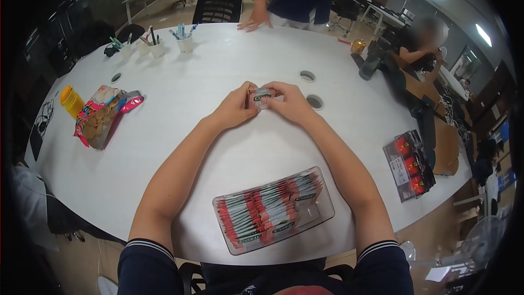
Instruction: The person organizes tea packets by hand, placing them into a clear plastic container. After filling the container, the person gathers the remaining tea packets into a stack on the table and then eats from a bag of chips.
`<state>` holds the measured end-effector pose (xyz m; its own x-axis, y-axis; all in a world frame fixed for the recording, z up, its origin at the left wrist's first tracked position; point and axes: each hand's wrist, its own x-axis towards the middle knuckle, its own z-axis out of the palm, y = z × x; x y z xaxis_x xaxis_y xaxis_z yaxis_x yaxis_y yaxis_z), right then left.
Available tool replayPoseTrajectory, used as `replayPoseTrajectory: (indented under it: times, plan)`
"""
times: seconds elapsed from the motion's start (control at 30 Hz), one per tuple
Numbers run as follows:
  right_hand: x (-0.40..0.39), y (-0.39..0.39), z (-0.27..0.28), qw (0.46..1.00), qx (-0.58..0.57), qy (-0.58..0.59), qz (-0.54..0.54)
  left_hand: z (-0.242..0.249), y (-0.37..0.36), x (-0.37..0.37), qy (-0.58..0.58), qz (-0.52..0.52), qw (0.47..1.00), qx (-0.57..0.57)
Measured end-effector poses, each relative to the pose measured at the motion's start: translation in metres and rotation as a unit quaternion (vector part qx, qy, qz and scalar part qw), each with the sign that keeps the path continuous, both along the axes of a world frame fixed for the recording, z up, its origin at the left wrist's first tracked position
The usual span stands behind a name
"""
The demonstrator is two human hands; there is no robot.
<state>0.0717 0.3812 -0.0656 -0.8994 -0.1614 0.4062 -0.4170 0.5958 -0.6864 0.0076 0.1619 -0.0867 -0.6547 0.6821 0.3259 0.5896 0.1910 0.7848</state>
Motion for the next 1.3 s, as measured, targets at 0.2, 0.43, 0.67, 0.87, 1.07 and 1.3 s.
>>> replayPoseTrajectory:
  times: [0.2,0.43,0.67,0.87,1.07,1.3]
  plan:
    - [0.0,-0.003,0.004,0.997,-0.02,-0.077,-0.024,-0.009,0.002,-0.002,0.032,0.012,0.997,0.064]
    - [-0.004,0.007,0.024,0.979,0.189,0.072,0.013,-0.016,0.01,-0.012,0.034,-0.016,0.996,0.08]
    - [0.081,-0.002,0.136,0.943,0.331,0.038,0.0,0.075,0.009,0.08,0.051,-0.05,0.996,0.054]
    - [0.211,-0.01,0.205,0.974,0.161,-0.142,0.067,0.134,-0.035,0.194,0.066,-0.166,0.982,0.064]
    - [0.23,-0.001,0.148,0.944,0.187,-0.263,0.066,0.117,-0.047,0.172,0.054,-0.162,0.985,-0.017]
    - [0.234,-0.021,0.116,0.948,0.287,-0.137,0.023,0.118,-0.045,0.168,0.044,-0.158,0.986,-0.016]
